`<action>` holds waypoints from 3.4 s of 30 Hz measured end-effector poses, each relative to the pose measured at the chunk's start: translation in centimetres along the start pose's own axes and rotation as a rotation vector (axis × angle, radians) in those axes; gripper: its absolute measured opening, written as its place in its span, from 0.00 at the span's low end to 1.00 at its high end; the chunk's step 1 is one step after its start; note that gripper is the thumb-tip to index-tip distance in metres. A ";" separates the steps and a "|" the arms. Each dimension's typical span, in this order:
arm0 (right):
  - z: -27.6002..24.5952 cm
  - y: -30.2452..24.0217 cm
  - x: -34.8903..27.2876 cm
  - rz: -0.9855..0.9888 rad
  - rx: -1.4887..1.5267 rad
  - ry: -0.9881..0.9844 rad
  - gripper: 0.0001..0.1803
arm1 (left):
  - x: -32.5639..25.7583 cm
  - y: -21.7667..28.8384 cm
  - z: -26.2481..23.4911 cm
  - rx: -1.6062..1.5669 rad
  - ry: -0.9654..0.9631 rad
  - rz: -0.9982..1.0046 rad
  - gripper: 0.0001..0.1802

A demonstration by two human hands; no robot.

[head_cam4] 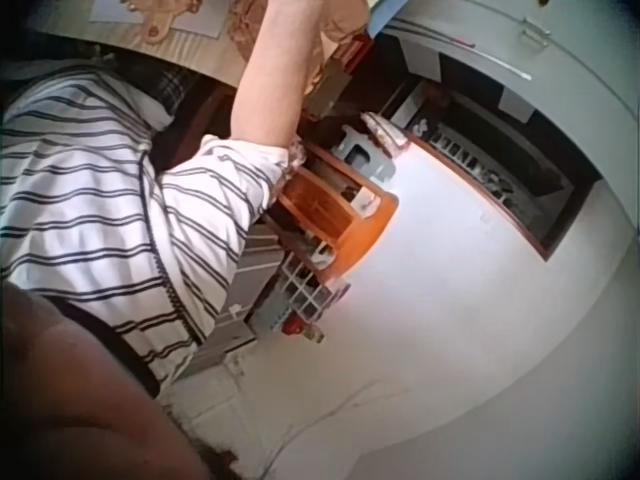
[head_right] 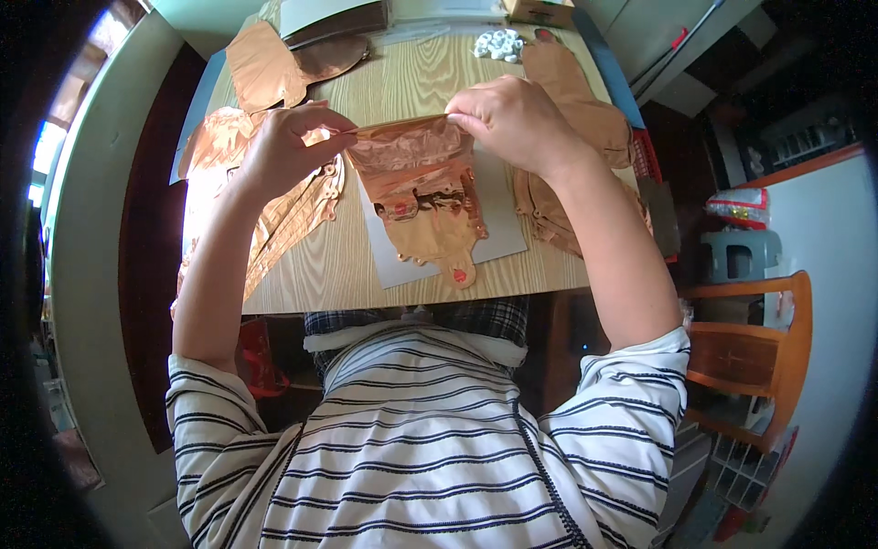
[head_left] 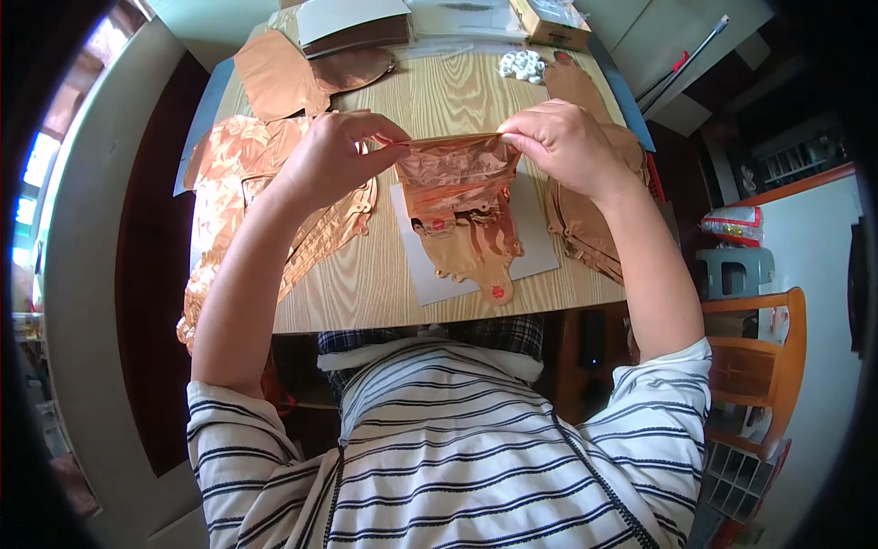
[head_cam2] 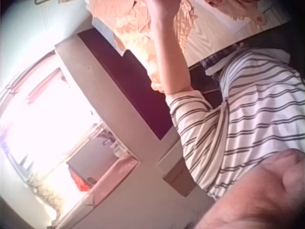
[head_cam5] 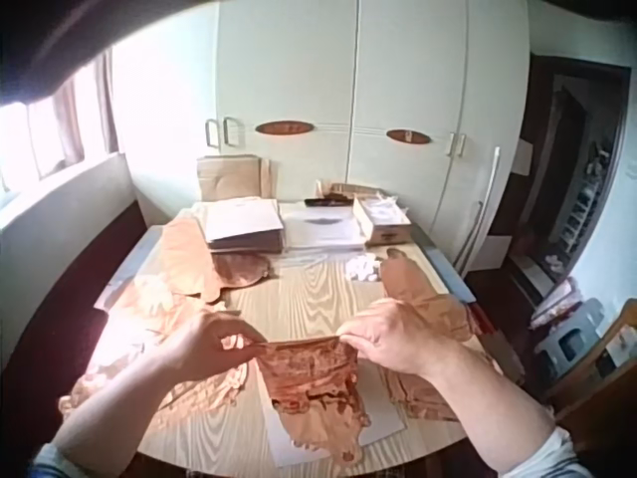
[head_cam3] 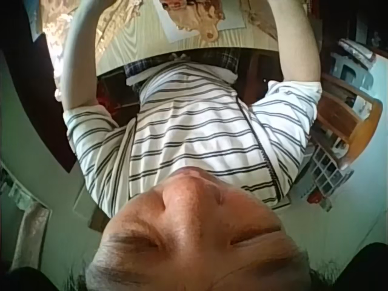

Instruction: Folding metallic balloons and inserting them into plastic sleeves with cardboard backings.

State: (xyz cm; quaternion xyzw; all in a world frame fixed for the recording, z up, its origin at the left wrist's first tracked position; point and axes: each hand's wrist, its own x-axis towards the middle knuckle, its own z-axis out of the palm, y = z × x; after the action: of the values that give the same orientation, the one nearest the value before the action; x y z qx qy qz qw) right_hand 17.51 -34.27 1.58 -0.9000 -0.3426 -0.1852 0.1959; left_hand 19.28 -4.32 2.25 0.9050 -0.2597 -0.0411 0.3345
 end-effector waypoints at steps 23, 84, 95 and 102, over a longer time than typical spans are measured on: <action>0.6 0.3 -0.7 -0.138 -0.064 0.139 0.03 | 0.5 -5.6 7.4 -0.557 -0.155 0.048 0.30; 7.2 -4.1 -10.2 -0.535 -0.353 0.097 0.08 | 1.3 -4.8 5.0 -0.040 -0.453 -0.115 0.27; 6.8 -4.3 -11.1 -0.534 -0.374 -0.018 0.11 | 3.1 -7.7 3.5 -0.437 -0.745 -0.359 0.16; 6.7 -4.5 -11.0 -0.509 -0.356 -0.056 0.10 | 3.8 -1.2 5.7 0.466 -0.427 0.022 0.17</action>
State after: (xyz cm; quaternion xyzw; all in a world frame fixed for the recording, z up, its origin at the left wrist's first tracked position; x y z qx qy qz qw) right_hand 8.09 -33.95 -8.30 -0.8102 -0.5243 -0.2605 -0.0272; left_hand 21.68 -8.76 -2.56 0.9252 -0.3365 -0.1659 0.0566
